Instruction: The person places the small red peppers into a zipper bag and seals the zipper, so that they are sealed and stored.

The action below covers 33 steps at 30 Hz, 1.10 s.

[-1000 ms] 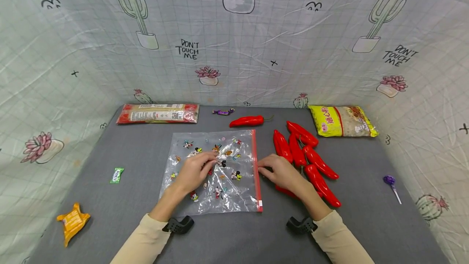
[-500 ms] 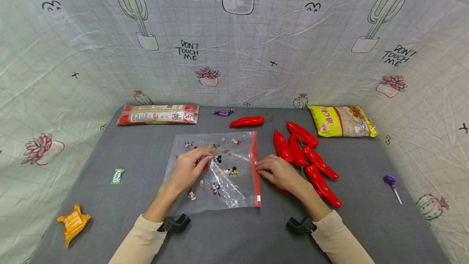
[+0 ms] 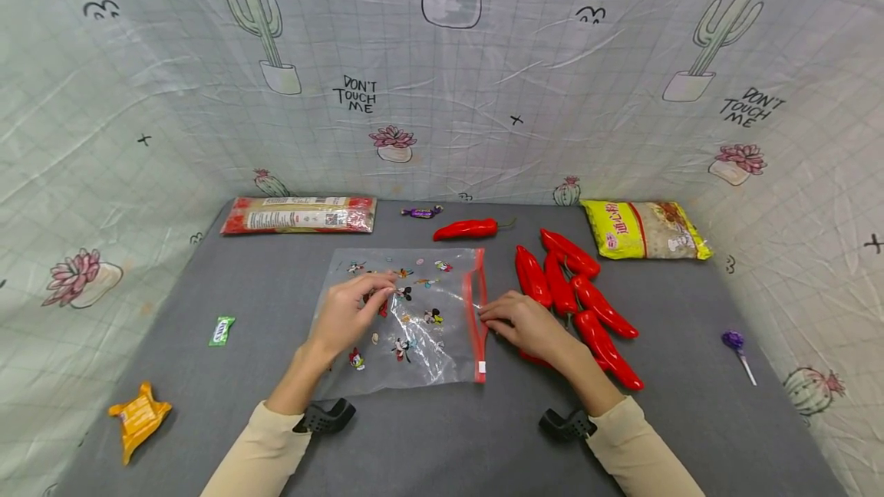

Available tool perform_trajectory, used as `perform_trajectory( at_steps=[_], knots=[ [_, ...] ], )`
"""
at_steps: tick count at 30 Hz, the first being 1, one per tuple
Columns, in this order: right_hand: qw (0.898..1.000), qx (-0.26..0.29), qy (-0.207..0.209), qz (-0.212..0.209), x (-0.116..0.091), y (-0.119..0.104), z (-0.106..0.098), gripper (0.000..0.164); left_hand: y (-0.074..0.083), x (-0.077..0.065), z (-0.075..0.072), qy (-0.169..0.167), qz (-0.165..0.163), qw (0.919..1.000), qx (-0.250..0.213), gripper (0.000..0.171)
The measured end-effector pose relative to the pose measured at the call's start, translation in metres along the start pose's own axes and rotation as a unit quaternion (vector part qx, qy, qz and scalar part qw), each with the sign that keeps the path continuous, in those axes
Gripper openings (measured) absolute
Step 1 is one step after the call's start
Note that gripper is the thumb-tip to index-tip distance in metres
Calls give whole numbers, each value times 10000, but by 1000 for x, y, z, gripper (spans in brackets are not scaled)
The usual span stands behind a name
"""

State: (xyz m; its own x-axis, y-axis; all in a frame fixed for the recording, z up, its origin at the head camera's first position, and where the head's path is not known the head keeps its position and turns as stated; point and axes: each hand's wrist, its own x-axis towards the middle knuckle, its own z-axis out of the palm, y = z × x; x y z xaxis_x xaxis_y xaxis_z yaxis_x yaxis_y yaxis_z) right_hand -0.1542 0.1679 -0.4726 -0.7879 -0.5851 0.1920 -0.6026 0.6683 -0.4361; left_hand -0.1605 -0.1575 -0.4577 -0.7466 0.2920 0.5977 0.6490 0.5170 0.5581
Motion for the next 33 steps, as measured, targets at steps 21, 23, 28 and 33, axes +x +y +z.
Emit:
perform_trajectory(
  at_steps=[21,23,28,33],
  knots=[
    [9988,42,156,468,44,23,-61,35,0,1,1,-164,-118,9998,71,7],
    [9984,38,153,550,53,29,-65,38,1,0,1,-156,-94,9998,91,6],
    [9971,33,157,748,77,43,-68,41,1,-1,3,-133,-37,9998,137,6],
    [9950,61,91,993,98,56,-65,42,2,-2,3,-198,-78,9996,159,7]
  ],
)
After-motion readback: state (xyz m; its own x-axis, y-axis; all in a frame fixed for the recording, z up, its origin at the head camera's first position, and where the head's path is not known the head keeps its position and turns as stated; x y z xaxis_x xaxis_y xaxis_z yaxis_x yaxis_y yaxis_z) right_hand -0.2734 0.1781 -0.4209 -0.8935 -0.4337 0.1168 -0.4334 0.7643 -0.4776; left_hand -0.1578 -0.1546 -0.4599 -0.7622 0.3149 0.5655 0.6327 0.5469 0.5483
